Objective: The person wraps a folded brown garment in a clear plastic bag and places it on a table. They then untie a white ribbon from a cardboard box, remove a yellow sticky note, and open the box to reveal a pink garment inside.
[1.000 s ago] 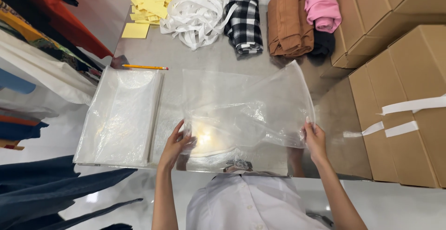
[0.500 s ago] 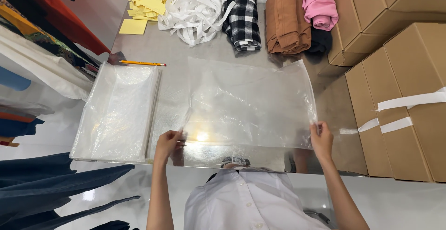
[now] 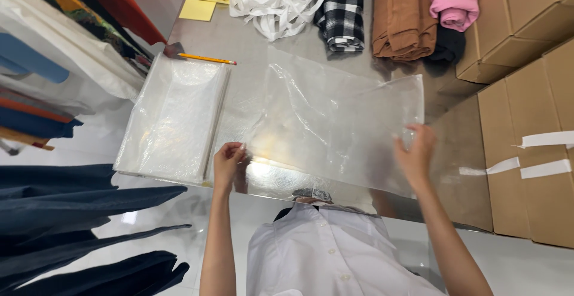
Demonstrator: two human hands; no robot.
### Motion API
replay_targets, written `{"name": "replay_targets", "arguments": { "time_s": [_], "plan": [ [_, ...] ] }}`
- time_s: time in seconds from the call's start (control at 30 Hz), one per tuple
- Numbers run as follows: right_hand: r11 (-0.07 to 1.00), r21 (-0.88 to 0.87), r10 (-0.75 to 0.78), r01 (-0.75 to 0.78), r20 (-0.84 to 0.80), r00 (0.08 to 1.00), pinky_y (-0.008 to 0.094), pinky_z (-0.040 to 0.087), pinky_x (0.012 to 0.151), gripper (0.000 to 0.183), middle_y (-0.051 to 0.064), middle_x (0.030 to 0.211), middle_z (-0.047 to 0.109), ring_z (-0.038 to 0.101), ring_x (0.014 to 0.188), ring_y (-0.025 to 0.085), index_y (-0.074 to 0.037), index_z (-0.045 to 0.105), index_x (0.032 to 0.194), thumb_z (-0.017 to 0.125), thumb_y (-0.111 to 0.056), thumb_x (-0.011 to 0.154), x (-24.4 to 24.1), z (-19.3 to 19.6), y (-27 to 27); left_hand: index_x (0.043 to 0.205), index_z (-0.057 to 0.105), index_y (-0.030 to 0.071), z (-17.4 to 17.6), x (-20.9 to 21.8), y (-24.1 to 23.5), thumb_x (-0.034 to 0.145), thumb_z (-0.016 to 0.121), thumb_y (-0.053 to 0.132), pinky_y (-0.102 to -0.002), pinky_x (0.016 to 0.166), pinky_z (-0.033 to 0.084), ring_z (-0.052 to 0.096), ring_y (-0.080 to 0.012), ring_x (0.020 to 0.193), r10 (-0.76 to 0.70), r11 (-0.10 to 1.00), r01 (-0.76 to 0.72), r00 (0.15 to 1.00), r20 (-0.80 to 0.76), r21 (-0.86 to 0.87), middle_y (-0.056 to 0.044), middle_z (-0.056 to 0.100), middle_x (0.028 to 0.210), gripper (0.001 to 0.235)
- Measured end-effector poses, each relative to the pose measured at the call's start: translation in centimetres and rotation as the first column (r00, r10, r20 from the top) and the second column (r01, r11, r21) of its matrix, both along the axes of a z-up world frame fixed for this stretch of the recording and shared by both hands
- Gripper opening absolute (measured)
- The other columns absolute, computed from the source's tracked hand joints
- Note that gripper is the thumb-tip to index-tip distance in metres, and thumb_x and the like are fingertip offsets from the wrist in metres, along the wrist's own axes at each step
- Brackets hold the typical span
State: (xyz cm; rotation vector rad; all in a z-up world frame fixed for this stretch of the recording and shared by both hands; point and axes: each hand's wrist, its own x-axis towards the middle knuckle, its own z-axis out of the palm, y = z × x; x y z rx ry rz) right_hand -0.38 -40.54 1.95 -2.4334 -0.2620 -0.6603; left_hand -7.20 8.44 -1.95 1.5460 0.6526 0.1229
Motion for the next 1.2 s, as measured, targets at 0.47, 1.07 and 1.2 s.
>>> {"name": "replay_targets", "arguments": {
  "time_s": [0.47, 1.07, 1.2],
  "plan": [
    [0.315, -0.268, 0.744, -0.910, -0.525, 0.413, 0.060, 0.022, 0.109, 0.022, -0.002, 0.098, 0.065, 0.056, 0.112, 0.023, -0.022, 0.067, 0.093, 0.062, -0.044, 0.096, 7.7, -2.2, 35.3, 0.093, 0.077, 0.009, -3.2, -2.4, -2.6, 0.086, 0.080, 0.017, -0.028, 0.064, 0.057, 0.067, -0.0153, 0.064, 0.106, 0.994, -0.105, 0.993, -0.053, 0.030, -0.008, 0.073, 0.076, 0.011],
    [0.884, -0.211, 0.402, -0.418, -0.114, 0.909, 0.053, 0.033, 0.108, 0.025, 0.006, 0.133, 0.047, 0.046, 0.132, 0.027, -0.014, 0.058, 0.126, 0.061, -0.025, 0.103, 9.9, -0.8, 28.1, 0.114, 0.063, 0.001, 1.6, -0.8, -6.1, 0.096, 0.062, 0.007, -0.047, 0.092, 0.052, 0.061, -0.0367, 0.113, 0.060, 0.468, -0.102, 0.995, 0.083, 0.878, -0.018, 0.057, 0.119, 0.019],
    [0.869, -0.122, 0.414, -0.479, -0.353, 0.839, 0.073, 0.023, 0.112, 0.051, 0.026, 0.160, 0.030, 0.024, 0.147, 0.051, -0.002, 0.046, 0.149, 0.057, -0.020, 0.102, 5.9, 0.7, 27.7, 0.139, 0.055, 0.000, 1.8, 3.3, -9.0, 0.106, 0.047, 0.013, -0.049, 0.118, 0.033, 0.049, -0.0328, 0.138, -0.311, 0.484, 0.170, 0.950, -0.013, 0.859, -0.021, 0.056, 0.141, 0.036]
  ]
}}
